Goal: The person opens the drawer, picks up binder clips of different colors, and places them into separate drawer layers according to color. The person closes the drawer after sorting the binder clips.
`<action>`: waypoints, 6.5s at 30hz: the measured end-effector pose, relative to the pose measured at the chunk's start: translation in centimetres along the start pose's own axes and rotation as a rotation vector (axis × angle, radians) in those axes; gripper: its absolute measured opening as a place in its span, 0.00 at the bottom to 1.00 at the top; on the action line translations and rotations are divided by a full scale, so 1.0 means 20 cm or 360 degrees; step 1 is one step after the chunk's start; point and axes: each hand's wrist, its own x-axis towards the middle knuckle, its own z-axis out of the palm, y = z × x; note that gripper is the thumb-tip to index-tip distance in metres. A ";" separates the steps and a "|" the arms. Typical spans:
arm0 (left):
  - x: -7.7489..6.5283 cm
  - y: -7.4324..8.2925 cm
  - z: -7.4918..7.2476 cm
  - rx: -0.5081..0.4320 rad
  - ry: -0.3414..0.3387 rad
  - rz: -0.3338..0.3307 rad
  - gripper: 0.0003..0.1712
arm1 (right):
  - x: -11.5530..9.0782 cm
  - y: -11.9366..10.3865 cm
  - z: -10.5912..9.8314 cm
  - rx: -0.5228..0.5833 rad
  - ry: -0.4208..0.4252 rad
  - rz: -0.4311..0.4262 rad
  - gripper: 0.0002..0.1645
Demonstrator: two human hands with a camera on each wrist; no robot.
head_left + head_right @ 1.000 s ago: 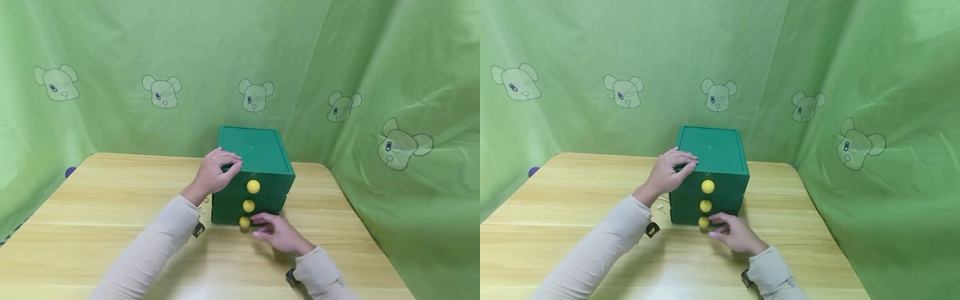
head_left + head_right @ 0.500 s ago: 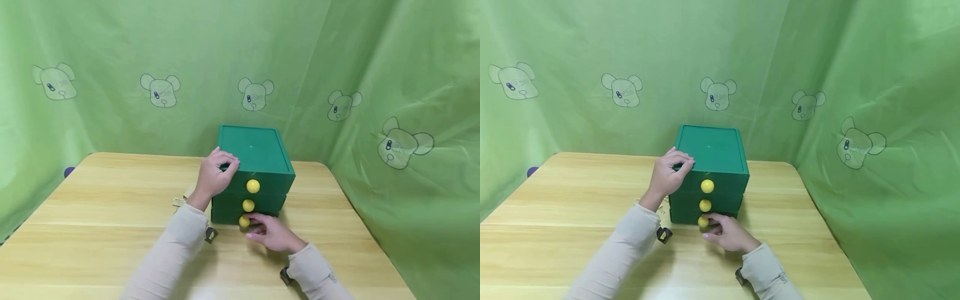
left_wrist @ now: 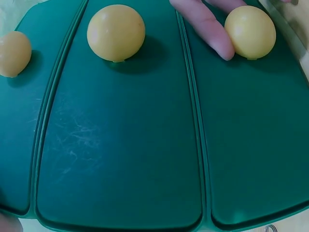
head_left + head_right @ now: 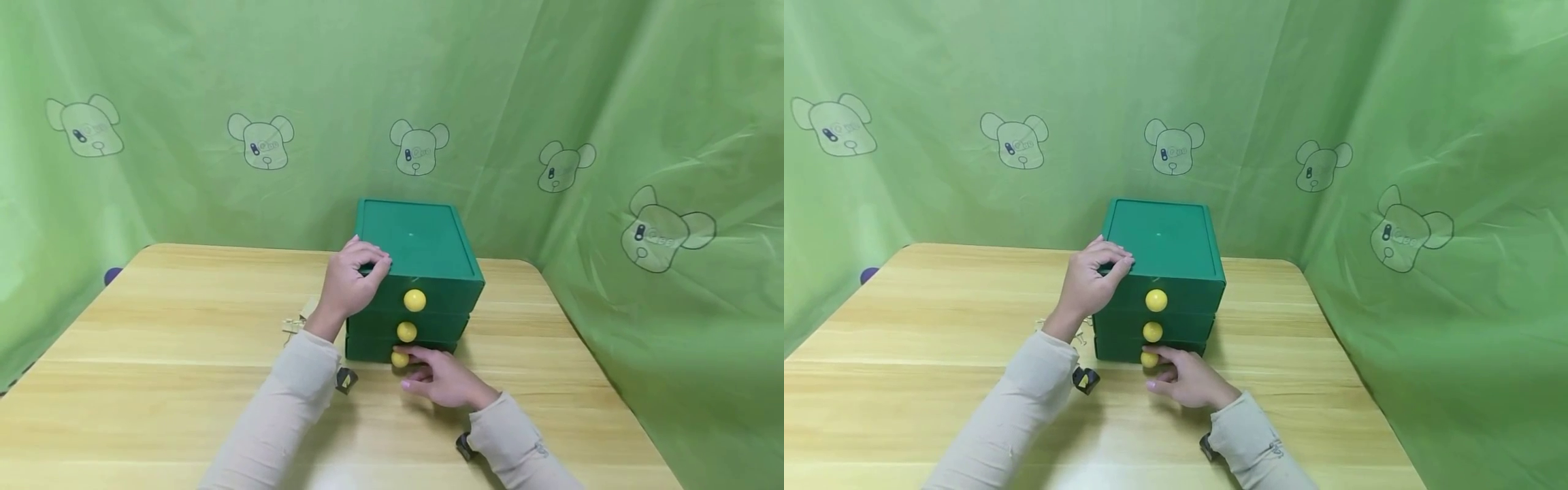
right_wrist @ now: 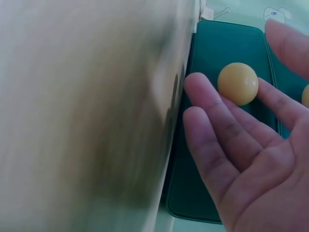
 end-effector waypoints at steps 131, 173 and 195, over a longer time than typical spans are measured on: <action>-0.02 -0.01 -0.02 -0.0006 -0.0142 -0.0103 0.10 | 0.15 -0.36 -0.49 -0.0478 0.1304 -0.0528 0.11; -0.39 -0.39 -0.40 0.0640 -0.0875 -0.1376 0.29 | 0.17 -0.35 -0.49 -0.0391 0.1408 -0.0574 0.10; -0.42 -0.42 -0.35 0.0792 -0.0941 -0.1549 0.36 | 0.16 -0.34 -0.49 -0.0387 0.1400 -0.0520 0.11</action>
